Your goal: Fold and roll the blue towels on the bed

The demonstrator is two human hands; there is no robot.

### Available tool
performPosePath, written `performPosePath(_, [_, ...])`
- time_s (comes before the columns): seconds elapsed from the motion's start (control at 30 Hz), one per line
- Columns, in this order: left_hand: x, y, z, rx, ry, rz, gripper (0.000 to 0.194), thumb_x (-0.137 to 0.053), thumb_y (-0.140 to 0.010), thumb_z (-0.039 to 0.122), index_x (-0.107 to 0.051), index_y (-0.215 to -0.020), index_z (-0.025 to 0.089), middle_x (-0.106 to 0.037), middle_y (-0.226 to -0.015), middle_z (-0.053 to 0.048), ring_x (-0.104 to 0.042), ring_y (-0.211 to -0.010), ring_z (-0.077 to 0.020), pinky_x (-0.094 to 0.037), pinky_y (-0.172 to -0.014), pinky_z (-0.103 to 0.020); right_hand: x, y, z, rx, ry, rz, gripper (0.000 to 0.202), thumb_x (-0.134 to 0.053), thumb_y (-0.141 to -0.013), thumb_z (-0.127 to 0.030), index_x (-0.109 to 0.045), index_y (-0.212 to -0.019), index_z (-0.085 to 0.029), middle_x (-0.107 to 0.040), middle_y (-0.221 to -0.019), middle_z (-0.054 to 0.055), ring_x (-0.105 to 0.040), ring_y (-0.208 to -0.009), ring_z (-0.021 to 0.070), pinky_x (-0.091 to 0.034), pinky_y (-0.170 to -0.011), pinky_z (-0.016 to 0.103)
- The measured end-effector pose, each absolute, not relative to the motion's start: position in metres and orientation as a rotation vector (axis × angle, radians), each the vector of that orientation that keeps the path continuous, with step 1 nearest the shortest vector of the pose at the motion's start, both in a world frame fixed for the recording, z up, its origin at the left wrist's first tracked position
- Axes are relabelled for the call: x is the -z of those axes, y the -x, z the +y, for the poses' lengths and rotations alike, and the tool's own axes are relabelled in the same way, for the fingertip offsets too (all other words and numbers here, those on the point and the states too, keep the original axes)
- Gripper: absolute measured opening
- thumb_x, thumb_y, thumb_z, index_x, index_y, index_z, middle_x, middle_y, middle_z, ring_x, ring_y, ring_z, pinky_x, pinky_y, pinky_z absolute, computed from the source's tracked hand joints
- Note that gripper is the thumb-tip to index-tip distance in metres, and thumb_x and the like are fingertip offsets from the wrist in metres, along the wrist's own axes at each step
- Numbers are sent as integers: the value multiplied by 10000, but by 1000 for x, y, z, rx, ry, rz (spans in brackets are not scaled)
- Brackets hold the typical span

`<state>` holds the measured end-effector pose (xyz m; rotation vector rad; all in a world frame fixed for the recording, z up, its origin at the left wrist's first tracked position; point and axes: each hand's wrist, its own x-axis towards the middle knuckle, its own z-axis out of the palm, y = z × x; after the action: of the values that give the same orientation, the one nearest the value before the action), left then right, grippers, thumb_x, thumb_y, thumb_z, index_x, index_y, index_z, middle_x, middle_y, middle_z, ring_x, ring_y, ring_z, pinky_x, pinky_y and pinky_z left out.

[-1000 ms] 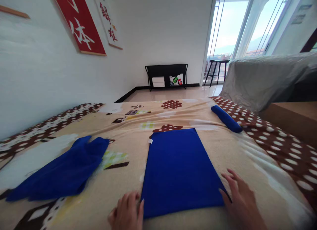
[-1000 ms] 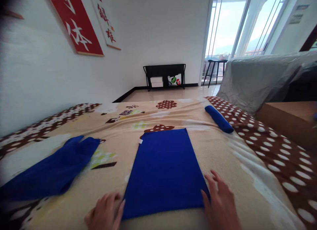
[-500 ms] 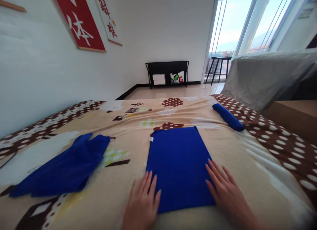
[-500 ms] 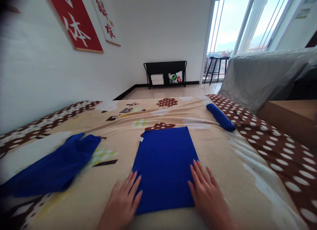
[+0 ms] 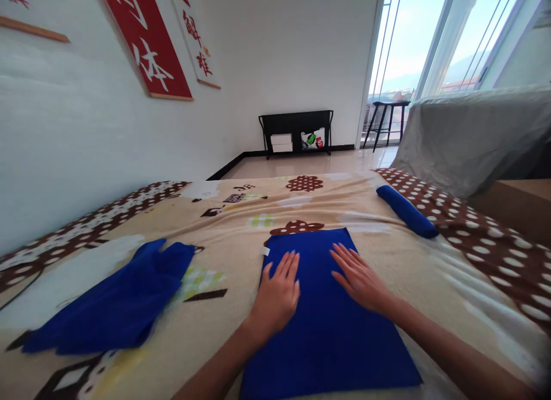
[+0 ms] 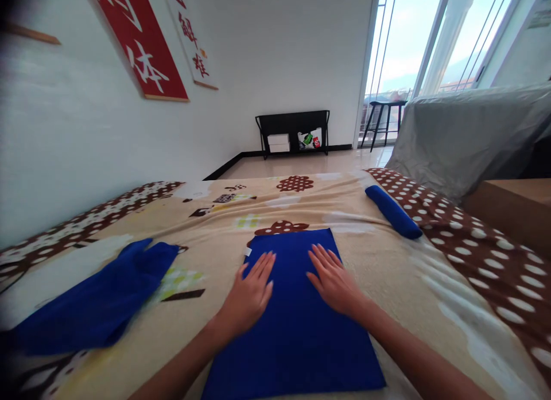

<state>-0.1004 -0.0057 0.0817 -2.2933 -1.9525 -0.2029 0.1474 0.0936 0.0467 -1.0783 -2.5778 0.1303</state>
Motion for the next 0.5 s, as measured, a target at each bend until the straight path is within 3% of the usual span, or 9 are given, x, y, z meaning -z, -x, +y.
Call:
performPosePath(0.07, [-88, 88, 54, 202, 2345, -1929, 597, -310, -954, 226, -187, -1535, 168, -199, -1608, -48, -175, -1487, -160, -201, -1197, -407, -58, -98, 126, -188, 1041, -2626, 559, -263, -1019, -424, -338, -1508, -161, -259, -1576, 84, -193, -1470, 181, -217, -1199, 406])
performPosePath(0.13, [-81, 94, 98, 195, 2313, -1983, 575, -320, -967, 286, -239, -1524, 167, -223, -1603, -52, -192, -1482, -160, -213, -1194, -377, -57, -69, 154, -195, 1050, -2640, 549, -257, -1018, -430, -365, -1497, -185, -303, -1562, 66, -229, -1459, 163, -228, -1193, 377])
performPosePath(0.23, [-56, 129, 120, 192, 2177, -2149, 602, -296, -983, 472, -294, -1506, 175, -277, -1583, -87, -251, -1467, -211, -243, -1180, -446, -39, -84, 183, -198, 1153, -2622, 614, -281, -991, -554, -373, -1495, -217, -322, -1557, 56, -251, -1455, 187, -206, -1198, 399])
performPosePath(0.3, [-41, 157, 115, 200, 2058, -2257, 688, -244, -973, 563, -271, -1510, 134, -265, -1581, -130, -253, -1466, -248, -220, -1177, -514, -26, -119, 197, -189, 1281, -2573, 721, -258, -964, -634, -324, -1516, -176, -277, -1572, 99, -225, -1464, 235, -168, -1201, 462])
performPosePath(0.4, [-34, 179, 105, 203, 1949, -2340, 748, -192, -965, 597, -237, -1512, 89, -238, -1586, -155, -223, -1475, -268, -152, -1181, -573, -15, -166, 212, -167, 1423, -2523, 803, -204, -951, -668, -260, -1533, -117, -231, -1583, 136, -188, -1473, 258, -119, -1202, 498])
performPosePath(0.5, [-44, 173, 107, 194, 1934, -2347, 725, -221, -964, 574, -287, -1497, 88, -293, -1563, -171, -239, -1466, -305, -83, -1169, -630, -20, -170, 216, -143, 1446, -2540, 796, -229, -942, -677, -323, -1511, -128, -319, -1553, 126, -240, -1459, 251, -111, -1206, 484])
